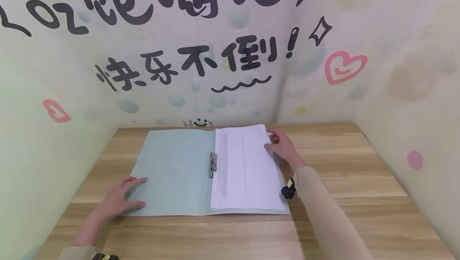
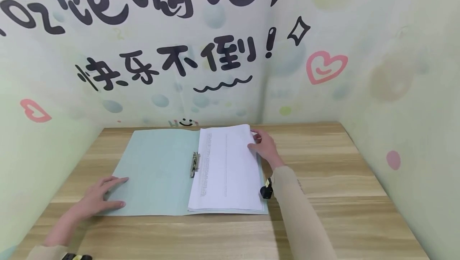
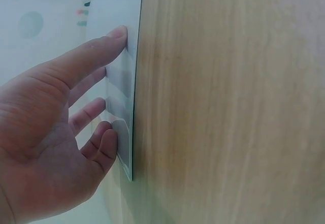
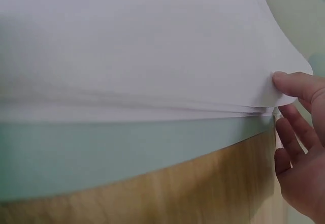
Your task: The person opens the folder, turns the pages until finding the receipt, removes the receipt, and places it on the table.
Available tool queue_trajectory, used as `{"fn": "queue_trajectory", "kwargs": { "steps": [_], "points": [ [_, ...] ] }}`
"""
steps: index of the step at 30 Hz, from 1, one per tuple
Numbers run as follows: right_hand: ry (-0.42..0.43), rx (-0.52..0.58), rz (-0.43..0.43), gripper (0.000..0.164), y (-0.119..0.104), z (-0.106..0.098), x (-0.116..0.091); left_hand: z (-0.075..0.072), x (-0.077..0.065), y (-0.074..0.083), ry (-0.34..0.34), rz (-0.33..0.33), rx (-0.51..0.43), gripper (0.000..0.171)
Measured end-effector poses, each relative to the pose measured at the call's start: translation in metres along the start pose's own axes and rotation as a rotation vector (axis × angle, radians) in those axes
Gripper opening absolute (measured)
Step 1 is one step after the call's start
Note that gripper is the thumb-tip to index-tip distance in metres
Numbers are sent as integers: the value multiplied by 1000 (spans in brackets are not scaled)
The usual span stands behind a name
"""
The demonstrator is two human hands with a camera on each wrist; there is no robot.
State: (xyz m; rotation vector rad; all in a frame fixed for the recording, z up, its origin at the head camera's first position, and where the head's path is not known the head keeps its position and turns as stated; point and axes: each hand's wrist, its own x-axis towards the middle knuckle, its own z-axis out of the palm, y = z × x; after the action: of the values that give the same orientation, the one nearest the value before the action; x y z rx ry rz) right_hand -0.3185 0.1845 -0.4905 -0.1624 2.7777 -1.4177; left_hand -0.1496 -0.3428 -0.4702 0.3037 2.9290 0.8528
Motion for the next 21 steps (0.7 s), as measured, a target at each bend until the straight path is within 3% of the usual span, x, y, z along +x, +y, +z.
{"fn": "queue_trajectory", "kwargs": {
  "steps": [14,21],
  "points": [
    [39,105,25,54,-5,-7,0,0,-1,-1,6,4,1,73],
    [4,41,6,42,-6,-7,-2,0,-2,0,15,14,-6,73]
  ]
}}
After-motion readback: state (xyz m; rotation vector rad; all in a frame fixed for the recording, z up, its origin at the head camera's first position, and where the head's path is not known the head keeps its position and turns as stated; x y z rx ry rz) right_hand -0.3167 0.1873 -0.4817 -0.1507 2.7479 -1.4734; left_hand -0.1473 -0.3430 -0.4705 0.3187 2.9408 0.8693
